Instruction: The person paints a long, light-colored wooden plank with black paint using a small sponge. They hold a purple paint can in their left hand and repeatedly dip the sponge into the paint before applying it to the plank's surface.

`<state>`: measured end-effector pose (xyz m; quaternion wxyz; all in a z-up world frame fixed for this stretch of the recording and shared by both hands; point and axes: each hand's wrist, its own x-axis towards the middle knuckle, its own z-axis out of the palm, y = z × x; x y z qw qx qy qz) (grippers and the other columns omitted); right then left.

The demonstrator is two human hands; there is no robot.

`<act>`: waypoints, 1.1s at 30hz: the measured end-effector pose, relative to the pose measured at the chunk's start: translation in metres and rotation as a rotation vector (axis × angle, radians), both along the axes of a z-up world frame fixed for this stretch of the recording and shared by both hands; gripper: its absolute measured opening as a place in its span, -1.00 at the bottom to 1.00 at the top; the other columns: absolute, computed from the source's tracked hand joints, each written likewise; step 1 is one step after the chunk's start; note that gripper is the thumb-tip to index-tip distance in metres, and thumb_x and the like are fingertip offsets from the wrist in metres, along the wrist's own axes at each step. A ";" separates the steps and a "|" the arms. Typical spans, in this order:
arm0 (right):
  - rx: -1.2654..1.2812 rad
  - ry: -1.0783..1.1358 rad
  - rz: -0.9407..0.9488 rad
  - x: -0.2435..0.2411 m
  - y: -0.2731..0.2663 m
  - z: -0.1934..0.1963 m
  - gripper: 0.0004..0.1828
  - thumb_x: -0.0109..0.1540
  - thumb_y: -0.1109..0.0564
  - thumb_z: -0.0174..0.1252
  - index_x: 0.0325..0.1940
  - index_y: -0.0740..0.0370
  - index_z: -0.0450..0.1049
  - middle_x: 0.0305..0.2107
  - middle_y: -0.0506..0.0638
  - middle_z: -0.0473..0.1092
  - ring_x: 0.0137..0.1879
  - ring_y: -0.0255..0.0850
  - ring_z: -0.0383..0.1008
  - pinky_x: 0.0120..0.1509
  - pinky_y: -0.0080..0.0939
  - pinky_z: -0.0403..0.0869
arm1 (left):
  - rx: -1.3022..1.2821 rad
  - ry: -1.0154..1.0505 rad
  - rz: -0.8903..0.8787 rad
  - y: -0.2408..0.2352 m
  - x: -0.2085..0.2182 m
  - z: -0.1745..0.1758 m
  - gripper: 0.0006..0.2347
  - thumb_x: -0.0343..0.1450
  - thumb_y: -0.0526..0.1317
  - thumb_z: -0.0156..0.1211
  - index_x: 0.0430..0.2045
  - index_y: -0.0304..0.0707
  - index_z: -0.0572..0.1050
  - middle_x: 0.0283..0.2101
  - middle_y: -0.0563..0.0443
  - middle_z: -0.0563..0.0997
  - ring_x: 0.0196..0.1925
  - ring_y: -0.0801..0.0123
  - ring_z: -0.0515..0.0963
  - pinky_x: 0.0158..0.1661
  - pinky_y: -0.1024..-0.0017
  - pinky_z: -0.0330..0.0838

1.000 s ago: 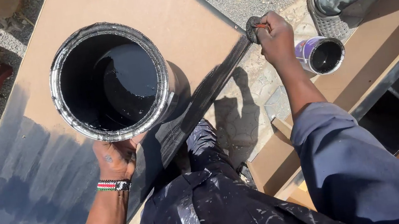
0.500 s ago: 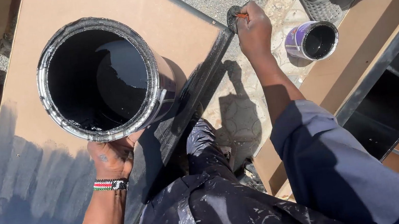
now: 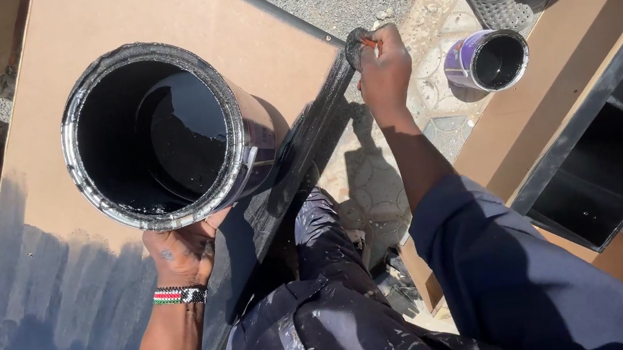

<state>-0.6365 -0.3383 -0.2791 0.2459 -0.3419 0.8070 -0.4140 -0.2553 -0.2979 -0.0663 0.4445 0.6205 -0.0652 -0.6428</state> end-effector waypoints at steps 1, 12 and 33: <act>0.004 0.000 -0.004 -0.003 -0.001 0.018 -0.91 0.42 0.23 0.18 0.00 0.16 0.56 -0.45 0.05 0.53 -0.42 -0.11 0.62 -0.23 0.08 0.56 | 0.004 0.000 -0.004 0.004 0.003 -0.005 -0.52 0.56 -0.02 0.29 0.35 -0.29 0.64 0.29 -0.36 0.79 0.19 -0.35 0.85 0.16 -0.32 0.85; 0.002 0.684 0.904 0.188 0.141 -0.013 -0.94 0.37 0.06 0.33 -0.07 -0.10 0.65 -0.33 -0.15 0.36 -0.28 -0.09 0.56 -0.43 -0.06 0.57 | -0.008 0.064 0.144 -0.001 0.028 -0.034 -0.64 0.55 -0.07 0.30 0.20 -0.22 0.69 0.11 -0.23 0.85 0.07 -0.39 0.89 0.03 -0.34 0.89; 0.276 0.477 0.411 -0.050 -0.071 0.026 -0.96 0.50 0.21 0.34 -0.04 0.14 0.60 -0.34 0.20 0.55 -0.10 0.41 0.70 -0.04 0.36 0.60 | -0.110 -0.059 0.042 0.018 0.094 -0.050 -0.68 0.59 -0.21 0.39 0.26 -0.22 0.64 0.19 -0.26 0.81 0.14 -0.25 0.87 0.04 -0.23 0.90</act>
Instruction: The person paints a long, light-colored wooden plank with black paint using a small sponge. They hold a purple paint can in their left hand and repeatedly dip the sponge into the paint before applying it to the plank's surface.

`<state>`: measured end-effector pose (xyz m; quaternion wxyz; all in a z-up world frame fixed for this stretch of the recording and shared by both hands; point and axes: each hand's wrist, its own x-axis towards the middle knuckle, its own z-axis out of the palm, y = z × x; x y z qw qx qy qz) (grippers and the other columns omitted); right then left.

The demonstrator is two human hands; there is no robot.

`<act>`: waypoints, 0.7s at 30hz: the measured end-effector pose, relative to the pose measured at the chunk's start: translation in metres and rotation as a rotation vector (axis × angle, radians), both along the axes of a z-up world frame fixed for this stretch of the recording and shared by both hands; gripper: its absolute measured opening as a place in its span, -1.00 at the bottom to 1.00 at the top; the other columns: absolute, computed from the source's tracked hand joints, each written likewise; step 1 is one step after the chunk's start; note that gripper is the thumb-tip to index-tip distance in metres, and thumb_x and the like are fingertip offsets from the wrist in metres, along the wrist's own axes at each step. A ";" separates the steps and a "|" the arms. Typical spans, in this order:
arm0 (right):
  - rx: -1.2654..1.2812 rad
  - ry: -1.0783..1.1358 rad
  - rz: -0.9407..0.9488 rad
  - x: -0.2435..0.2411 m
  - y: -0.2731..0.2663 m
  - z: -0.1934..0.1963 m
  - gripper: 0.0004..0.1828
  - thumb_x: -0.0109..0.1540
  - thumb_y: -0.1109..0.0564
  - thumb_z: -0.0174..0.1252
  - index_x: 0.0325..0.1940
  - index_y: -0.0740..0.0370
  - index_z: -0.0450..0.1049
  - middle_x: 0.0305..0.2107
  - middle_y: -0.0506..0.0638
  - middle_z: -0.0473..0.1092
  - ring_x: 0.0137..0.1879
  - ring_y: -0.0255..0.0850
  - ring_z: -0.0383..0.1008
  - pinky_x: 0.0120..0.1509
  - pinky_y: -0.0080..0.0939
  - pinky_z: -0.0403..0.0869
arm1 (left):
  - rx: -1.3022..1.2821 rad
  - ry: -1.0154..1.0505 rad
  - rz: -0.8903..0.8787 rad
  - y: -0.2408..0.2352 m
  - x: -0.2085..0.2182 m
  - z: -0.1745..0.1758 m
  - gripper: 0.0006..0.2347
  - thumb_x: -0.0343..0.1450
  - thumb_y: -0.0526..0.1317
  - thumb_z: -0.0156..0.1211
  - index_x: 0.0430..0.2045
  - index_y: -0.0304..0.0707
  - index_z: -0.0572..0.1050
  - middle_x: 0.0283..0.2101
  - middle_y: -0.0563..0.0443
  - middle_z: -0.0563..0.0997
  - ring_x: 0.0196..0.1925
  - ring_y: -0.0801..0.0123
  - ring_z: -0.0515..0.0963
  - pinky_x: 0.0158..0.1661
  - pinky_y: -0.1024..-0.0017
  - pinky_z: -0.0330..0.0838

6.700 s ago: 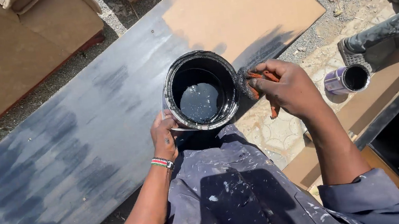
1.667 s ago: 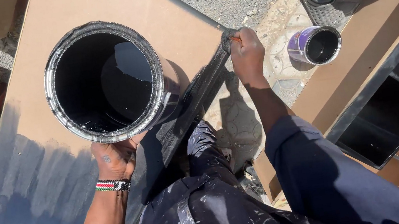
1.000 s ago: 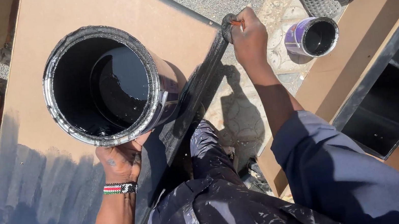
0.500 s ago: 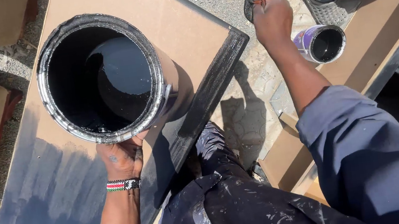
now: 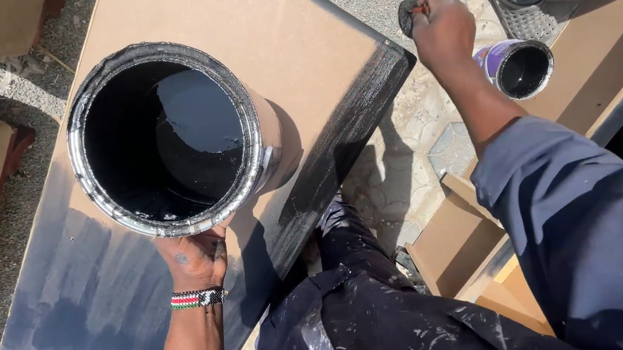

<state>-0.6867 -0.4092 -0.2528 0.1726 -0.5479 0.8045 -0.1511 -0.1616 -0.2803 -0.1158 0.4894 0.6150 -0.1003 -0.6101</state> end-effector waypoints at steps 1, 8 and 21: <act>0.014 0.003 -0.007 0.015 0.018 0.018 -0.96 0.50 0.21 0.34 -0.04 0.14 0.60 -0.34 0.20 0.55 -0.10 0.41 0.70 -0.04 0.36 0.60 | 0.014 0.003 -0.007 0.013 0.006 -0.002 -0.68 0.59 -0.21 0.39 0.26 -0.22 0.64 0.19 -0.26 0.81 0.14 -0.25 0.87 0.04 -0.23 0.90; 0.157 -0.266 0.145 0.314 0.213 0.028 -0.78 0.55 0.14 0.12 -0.21 0.07 0.40 -0.47 0.09 0.32 -0.36 0.14 0.50 -0.23 0.09 0.49 | 0.083 0.084 0.114 0.020 0.022 -0.043 -0.64 0.59 -0.13 0.37 0.30 -0.21 0.64 0.20 -0.25 0.82 0.15 -0.30 0.87 0.07 -0.28 0.88; -0.008 -0.098 -0.155 -0.011 -0.047 -0.014 -0.88 0.40 0.02 0.38 -0.03 -0.28 0.64 -0.40 -0.22 0.60 -0.11 0.06 0.80 -0.02 0.15 0.70 | 0.042 0.157 0.168 0.003 -0.013 0.041 -0.64 0.59 -0.15 0.26 0.25 -0.32 0.66 0.15 -0.28 0.83 0.13 -0.26 0.89 0.09 -0.28 0.87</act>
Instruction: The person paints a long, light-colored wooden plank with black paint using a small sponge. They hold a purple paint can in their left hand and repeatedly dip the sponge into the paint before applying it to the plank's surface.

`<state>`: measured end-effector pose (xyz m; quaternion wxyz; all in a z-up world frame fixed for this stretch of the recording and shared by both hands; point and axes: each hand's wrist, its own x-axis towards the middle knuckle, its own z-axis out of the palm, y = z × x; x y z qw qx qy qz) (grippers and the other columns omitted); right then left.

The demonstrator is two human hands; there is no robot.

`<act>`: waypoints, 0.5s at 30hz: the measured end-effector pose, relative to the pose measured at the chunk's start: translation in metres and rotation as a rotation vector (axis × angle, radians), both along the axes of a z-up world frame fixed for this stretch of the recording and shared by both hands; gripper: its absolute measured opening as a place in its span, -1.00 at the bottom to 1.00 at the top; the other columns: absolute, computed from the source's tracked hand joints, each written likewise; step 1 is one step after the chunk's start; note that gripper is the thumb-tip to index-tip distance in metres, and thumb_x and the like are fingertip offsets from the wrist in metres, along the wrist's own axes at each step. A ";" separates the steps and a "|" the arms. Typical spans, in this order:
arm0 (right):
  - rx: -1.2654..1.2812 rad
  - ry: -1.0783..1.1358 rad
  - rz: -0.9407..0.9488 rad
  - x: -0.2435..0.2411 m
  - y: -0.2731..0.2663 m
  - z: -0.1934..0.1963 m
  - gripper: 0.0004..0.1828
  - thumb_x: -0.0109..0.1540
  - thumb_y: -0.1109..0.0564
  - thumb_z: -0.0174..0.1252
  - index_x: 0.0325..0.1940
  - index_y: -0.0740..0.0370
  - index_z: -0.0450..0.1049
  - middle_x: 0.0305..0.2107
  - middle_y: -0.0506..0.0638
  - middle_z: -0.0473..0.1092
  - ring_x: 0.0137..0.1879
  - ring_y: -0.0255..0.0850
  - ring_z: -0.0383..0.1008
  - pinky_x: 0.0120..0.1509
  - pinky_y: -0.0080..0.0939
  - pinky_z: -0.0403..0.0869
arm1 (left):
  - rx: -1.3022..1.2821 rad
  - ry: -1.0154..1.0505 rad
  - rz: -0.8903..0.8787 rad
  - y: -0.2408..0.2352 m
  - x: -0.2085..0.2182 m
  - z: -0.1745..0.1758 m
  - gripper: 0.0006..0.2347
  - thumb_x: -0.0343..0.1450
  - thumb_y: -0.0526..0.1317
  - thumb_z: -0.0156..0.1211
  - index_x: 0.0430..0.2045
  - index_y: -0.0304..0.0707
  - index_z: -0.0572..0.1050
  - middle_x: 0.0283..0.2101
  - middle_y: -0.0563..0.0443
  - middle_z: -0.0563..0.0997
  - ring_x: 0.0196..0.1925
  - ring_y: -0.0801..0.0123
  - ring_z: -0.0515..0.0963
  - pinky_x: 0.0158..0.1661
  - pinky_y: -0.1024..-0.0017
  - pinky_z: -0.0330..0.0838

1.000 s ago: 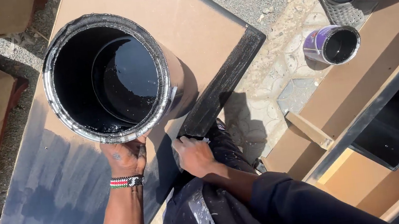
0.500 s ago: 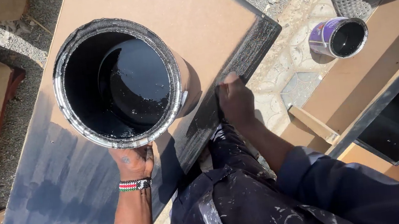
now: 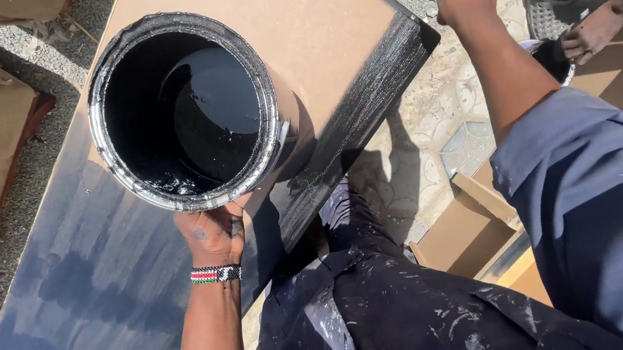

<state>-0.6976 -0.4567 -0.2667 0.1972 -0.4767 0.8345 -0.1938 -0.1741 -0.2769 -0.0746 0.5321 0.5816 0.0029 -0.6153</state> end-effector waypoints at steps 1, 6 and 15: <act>0.010 -0.003 0.010 0.047 0.036 0.005 -0.88 0.40 0.02 0.38 -0.03 -0.28 0.64 -0.40 -0.22 0.60 -0.11 0.06 0.80 -0.02 0.15 0.70 | 0.010 -0.003 0.010 0.016 0.005 0.000 -0.64 0.59 -0.15 0.26 0.25 -0.32 0.66 0.15 -0.28 0.83 0.13 -0.26 0.89 0.09 -0.28 0.87; 0.623 -0.398 0.132 0.308 0.197 0.131 -0.82 0.60 0.12 0.04 0.29 0.12 0.38 -0.11 0.18 0.62 0.10 0.26 0.79 0.21 0.32 0.66 | -0.028 0.025 0.084 0.033 0.042 -0.020 -0.66 0.58 -0.25 0.23 0.23 -0.41 0.64 0.08 -0.33 0.78 0.10 -0.30 0.86 0.09 -0.39 0.85; 0.627 -0.575 0.200 0.377 0.275 0.157 -0.59 0.51 0.10 0.20 0.42 0.07 0.27 0.05 0.41 0.61 0.15 0.39 0.75 0.20 0.36 0.71 | -0.004 -0.095 0.074 0.074 0.080 -0.006 -0.65 0.30 -0.32 0.24 -0.01 -0.35 0.58 -0.19 -0.17 0.65 -0.16 -0.06 0.84 -0.01 -0.07 0.94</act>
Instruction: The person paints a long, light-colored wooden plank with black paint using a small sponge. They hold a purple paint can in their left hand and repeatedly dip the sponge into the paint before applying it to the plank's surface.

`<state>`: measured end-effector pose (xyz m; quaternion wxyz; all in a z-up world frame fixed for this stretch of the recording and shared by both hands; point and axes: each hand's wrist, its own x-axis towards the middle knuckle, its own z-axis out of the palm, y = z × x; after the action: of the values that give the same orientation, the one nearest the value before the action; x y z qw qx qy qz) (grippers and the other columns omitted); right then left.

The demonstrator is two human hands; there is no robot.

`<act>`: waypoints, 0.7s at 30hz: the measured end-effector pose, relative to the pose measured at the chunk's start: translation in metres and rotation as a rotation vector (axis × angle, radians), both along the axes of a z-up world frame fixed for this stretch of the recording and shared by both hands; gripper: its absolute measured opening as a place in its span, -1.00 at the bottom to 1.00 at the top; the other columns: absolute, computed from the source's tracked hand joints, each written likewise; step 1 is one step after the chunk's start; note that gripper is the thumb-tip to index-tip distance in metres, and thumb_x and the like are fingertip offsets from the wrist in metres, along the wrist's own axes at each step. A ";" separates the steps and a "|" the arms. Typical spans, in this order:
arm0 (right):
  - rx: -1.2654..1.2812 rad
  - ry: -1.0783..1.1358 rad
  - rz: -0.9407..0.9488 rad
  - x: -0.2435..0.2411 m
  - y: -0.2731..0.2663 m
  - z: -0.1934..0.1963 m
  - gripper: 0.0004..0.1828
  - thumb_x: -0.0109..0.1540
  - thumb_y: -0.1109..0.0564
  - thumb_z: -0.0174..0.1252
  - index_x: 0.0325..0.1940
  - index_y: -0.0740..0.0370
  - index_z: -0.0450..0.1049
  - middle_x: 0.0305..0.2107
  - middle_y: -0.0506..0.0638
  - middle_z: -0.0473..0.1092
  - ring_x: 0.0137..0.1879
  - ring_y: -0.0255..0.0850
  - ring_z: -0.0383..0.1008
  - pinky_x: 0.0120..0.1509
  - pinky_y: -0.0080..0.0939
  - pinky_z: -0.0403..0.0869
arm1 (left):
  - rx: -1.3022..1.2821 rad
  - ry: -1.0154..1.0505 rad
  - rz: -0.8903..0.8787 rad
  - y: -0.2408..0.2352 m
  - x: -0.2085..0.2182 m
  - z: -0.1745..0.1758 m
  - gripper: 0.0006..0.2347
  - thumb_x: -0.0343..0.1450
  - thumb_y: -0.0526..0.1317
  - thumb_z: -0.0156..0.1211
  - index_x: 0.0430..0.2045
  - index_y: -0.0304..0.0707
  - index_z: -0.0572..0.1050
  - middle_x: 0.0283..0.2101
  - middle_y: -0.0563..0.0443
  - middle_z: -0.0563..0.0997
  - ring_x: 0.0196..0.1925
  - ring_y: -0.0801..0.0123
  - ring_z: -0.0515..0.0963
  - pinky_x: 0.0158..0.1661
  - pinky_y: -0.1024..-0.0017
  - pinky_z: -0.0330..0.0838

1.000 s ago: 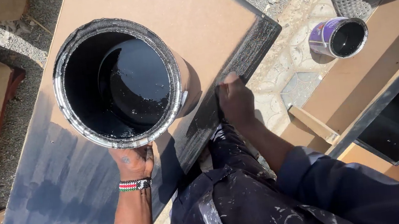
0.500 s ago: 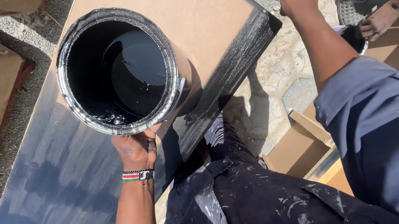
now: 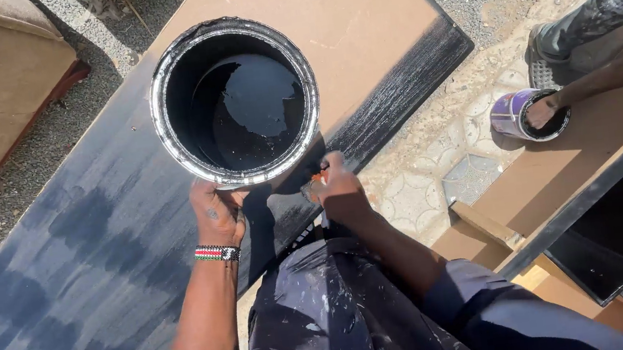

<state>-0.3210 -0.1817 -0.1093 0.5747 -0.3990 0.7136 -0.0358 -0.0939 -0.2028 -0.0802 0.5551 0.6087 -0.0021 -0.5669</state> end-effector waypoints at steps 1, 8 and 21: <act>-0.008 0.009 0.012 -0.023 -0.007 0.013 -0.59 0.51 0.10 0.20 0.42 0.07 0.27 0.05 0.41 0.61 0.15 0.39 0.75 0.20 0.36 0.71 | -0.008 0.009 0.012 0.015 0.014 -0.038 -0.65 0.30 -0.32 0.24 -0.01 -0.35 0.58 -0.19 -0.17 0.65 -0.16 -0.06 0.84 -0.01 -0.07 0.94; -0.601 -0.063 -0.190 -0.056 -0.054 0.196 -0.78 0.46 0.22 0.29 0.17 0.36 0.61 -0.42 0.28 0.52 -0.58 -0.13 0.54 -0.54 -0.14 0.67 | -0.031 -0.099 -0.027 0.064 0.032 -0.045 -0.44 0.21 -0.34 0.23 0.20 -0.45 0.61 -0.18 -0.12 0.53 -0.10 0.18 0.61 -0.10 0.19 0.78; -0.355 0.515 0.834 0.061 -0.054 0.175 -0.50 0.31 0.23 0.41 0.34 -0.02 0.83 -0.23 0.28 0.76 0.03 0.30 0.85 0.07 0.27 0.79 | -0.174 -0.078 -0.139 0.105 0.016 -0.041 -0.25 0.13 -0.36 0.24 0.39 -0.46 0.62 -0.20 -0.07 0.66 -0.09 0.33 0.70 0.02 0.32 0.66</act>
<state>-0.2600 -0.2355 0.0657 0.2693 -0.7366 0.5952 0.1752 -0.0782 -0.0978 -0.1217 0.5645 0.5784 -0.1150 -0.5775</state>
